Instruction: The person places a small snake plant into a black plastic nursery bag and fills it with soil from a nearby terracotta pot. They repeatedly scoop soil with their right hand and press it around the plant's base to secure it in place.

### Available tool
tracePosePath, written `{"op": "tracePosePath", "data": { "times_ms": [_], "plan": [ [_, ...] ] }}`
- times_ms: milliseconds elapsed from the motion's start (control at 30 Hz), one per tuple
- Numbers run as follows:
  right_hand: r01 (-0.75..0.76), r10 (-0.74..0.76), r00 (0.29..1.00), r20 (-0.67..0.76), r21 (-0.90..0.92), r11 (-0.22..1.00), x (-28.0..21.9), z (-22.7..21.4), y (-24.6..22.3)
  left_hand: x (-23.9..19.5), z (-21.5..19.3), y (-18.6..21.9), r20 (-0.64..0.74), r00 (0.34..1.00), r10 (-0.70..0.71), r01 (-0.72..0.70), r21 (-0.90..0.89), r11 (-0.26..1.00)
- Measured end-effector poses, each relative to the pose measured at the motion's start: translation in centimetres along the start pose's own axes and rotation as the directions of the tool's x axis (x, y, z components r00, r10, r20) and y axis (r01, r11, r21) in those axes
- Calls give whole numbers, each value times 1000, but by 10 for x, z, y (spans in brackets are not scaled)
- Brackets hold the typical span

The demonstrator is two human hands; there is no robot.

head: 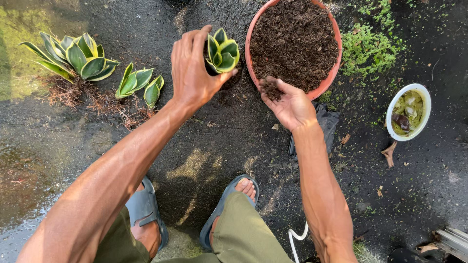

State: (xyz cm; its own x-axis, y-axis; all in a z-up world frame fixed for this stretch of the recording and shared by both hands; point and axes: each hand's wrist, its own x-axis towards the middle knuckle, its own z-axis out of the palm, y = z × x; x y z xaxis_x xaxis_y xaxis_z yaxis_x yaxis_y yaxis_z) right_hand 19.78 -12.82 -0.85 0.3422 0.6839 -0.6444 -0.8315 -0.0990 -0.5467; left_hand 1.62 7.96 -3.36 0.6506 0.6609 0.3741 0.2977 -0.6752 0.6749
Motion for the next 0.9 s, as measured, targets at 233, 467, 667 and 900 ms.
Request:
{"op": "tracePosePath", "data": {
  "times_ms": [233, 467, 667, 900],
  "plan": [
    [72, -56, 979, 197, -74, 995, -14, 69, 6, 2, -11, 4, 67, 989, -134, 142, -150, 978],
    [141, -124, 990, 68, -504, 852, -9, 94, 21, 5, -17, 6, 77, 985, -153, 164, -160, 973],
    [329, -352, 649, 674, -666, -669, -18, 101, 55, 4, -16, 5, 66, 983, -169, 177, -158, 971],
    [438, -527, 606, 596, -803, -404, -2, 66, 41, -7, -2, 5, -2, 992, -129, 129, -31, 991]
  ]
}}
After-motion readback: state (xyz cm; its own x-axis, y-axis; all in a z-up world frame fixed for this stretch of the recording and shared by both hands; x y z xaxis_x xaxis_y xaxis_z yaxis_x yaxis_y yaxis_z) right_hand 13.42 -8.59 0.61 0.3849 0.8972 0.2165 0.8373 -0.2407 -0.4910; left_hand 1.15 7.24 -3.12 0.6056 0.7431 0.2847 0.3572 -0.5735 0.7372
